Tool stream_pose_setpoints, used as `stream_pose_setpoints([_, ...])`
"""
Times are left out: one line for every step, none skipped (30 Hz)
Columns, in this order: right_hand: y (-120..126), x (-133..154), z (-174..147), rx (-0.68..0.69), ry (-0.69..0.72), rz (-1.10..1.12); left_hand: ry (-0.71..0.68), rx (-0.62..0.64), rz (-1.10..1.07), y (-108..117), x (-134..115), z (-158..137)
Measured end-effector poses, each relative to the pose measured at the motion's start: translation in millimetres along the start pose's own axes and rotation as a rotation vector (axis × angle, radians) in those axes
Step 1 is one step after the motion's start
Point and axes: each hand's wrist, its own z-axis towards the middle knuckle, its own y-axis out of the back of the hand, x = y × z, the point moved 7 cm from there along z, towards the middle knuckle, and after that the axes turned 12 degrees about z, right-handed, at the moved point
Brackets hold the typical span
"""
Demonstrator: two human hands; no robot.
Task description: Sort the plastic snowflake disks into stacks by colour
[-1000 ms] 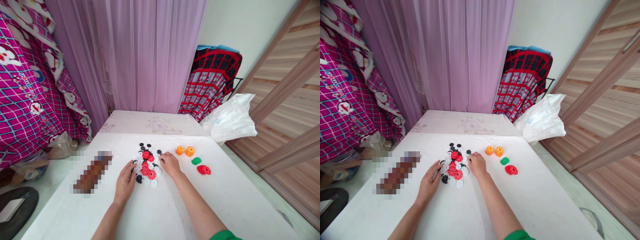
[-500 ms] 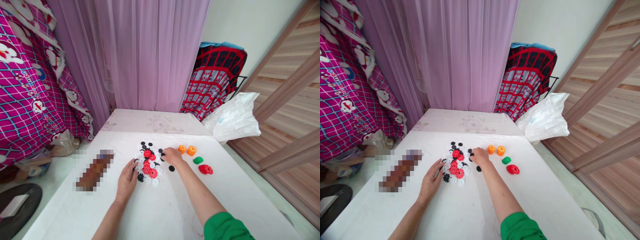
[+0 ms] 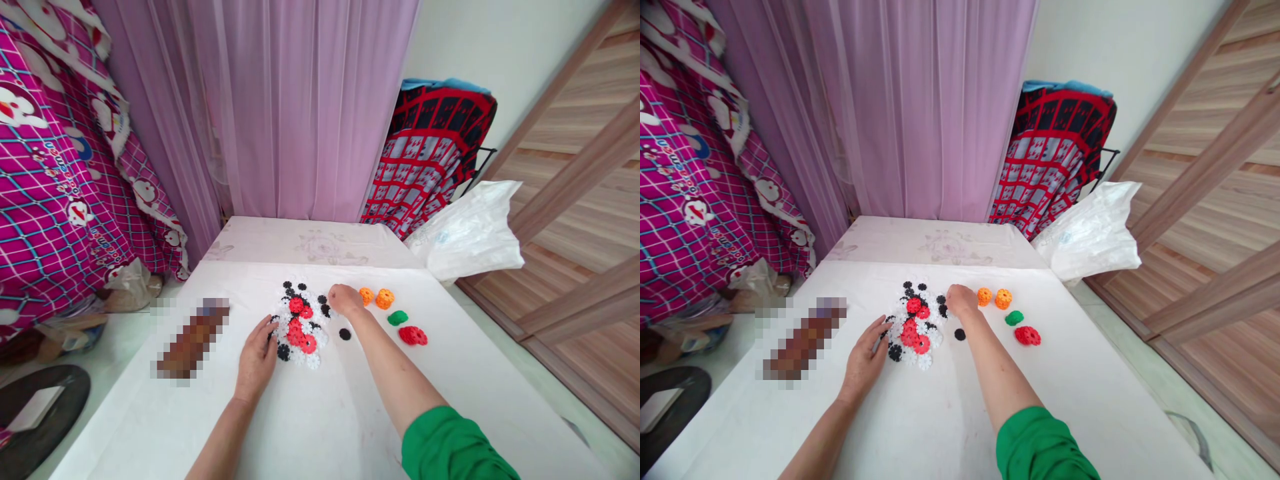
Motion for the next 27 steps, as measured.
stream_pose_setpoints([0,2,0,-0.019,0.005,-0.009,0.000,0.002,0.000,0,0,0])
stream_pose_setpoints([0,5,0,-0.032,0.014,-0.017,0.001,0.004,-0.001,0,0,0])
stream_pose_setpoints([-2,9,1,-0.039,0.026,-0.027,0.004,0.004,-0.001,0,0,0])
stream_pose_setpoints([-4,13,1,-0.043,0.038,-0.037,0.007,0.004,0.000,0,0,0])
stream_pose_setpoints([-5,18,2,-0.044,0.049,-0.047,0.009,0.005,0.000,0,0,0])
stream_pose_setpoints([-7,22,3,-0.043,0.057,-0.057,0.010,0.009,0.001,0,0,0])
stream_pose_setpoints([-9,25,4,-0.041,0.061,-0.065,0.010,0.013,0.000,0,0,0])
stream_pose_setpoints([-10,28,5,-0.039,0.063,-0.071,0.010,0.017,-0.002,0,0,0])
stream_pose_setpoints([-11,31,6,-0.036,0.063,-0.076,0.011,0.019,-0.005,0,0,0])
stream_pose_setpoints([-11,32,7,-0.033,0.063,-0.080,0.012,0.020,-0.009,0,1,0])
stream_pose_setpoints([-11,33,8,-0.029,0.066,-0.082,0.013,0.019,-0.012,0,1,0])
stream_pose_setpoints([-11,33,9,-0.024,0.070,-0.085,0.015,0.016,-0.015,0,1,0])
stream_pose_setpoints([-11,33,9,-0.017,0.077,-0.088,0.015,0.013,-0.016,0,1,0])
stream_pose_setpoints([-12,33,9,-0.009,0.088,-0.091,0.014,0.010,-0.017,0,1,0])
stream_pose_setpoints([-12,32,9,0.000,0.102,-0.094,0.012,0.008,-0.017,0,1,-1])
stream_pose_setpoints([-13,31,9,0.010,0.117,-0.096,0.010,0.005,-0.016,-1,1,-1])
stream_pose_setpoints([-13,31,9,0.020,0.132,-0.099,0.008,0.001,-0.014,-1,1,-1])
stream_pose_setpoints([-13,30,8,0.028,0.146,-0.100,0.006,-0.001,-0.010,-1,1,-1])
stream_pose_setpoints([-14,29,8,0.034,0.157,-0.101,0.005,-0.004,-0.007,-1,1,-1])
stream_pose_setpoints([-14,29,8,0.037,0.165,-0.102,0.004,-0.007,-0.005,-1,1,-1])
stream_pose_setpoints([-14,29,8,0.038,0.170,-0.103,0.004,-0.009,-0.004,-1,1,-1])
stream_pose_setpoints([-14,29,9,0.038,0.173,-0.103,0.005,-0.010,-0.002,-1,0,-1])
stream_pose_setpoints([-15,29,10,0.036,0.175,-0.101,0.007,-0.009,-0.002,-1,0,-1])
stream_pose_setpoints([-16,30,11,0.035,0.174,-0.099,0.011,-0.008,-0.001,-1,1,-1])
stream_pose_setpoints([-16,31,12,0.033,0.173,-0.095,0.014,-0.006,0.000,-1,1,-1])
stream_pose_setpoints([-17,31,13,0.031,0.170,-0.089,0.018,-0.005,0.001,-1,1,-1])
stream_pose_setpoints([-17,32,15,0.028,0.168,-0.081,0.021,-0.003,0.001,-1,1,-1])
